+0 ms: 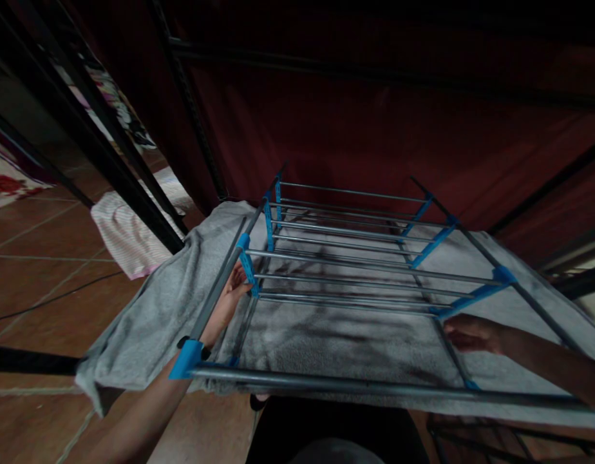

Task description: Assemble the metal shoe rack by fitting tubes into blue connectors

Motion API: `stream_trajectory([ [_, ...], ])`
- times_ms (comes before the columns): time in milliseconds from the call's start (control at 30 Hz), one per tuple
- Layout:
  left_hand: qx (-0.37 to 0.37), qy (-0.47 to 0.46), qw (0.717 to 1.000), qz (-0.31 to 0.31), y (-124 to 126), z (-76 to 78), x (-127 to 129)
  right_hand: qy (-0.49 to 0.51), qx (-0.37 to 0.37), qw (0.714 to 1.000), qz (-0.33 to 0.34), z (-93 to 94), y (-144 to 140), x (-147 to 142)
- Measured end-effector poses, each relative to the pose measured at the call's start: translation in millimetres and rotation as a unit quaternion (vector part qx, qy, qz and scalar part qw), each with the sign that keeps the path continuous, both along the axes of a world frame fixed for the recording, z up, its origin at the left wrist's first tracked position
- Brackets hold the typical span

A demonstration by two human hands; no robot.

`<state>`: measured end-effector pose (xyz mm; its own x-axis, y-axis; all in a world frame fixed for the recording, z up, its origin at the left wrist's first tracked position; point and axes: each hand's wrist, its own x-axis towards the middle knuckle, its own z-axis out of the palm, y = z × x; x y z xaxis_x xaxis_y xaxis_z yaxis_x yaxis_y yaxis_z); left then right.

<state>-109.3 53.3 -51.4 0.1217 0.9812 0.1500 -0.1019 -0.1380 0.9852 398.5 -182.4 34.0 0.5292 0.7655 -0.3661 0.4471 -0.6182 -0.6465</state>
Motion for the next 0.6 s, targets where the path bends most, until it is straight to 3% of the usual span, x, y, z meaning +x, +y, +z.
stream_trajectory([
  [100,0.009,0.016,1.000,-0.002,-4,13.0,4,0.137,-0.058,0.987,0.065,-8.4,12,-26],
  [167,0.024,0.033,0.999,-0.009,-6,19.2,8,0.136,-0.044,0.966,0.216,-4.4,27,-67],
  [233,0.040,0.044,0.998,-0.018,-6,21.6,12,0.031,0.071,0.931,0.358,6.0,44,-115],
  [333,0.052,0.043,0.997,-0.032,-6,19.9,15,-0.170,0.168,0.835,0.495,17.9,75,-180],
  [367,0.053,0.044,0.997,-0.031,-5,18.8,16,-0.218,0.182,0.807,0.518,17.7,86,-196],
  [433,0.053,0.050,0.997,-0.024,-4,17.3,18,-0.284,0.193,0.777,0.528,10.7,110,-220],
  [600,0.048,0.070,0.996,-0.003,-3,18.7,23,-0.336,0.143,0.777,0.512,-13.7,162,-244],
])
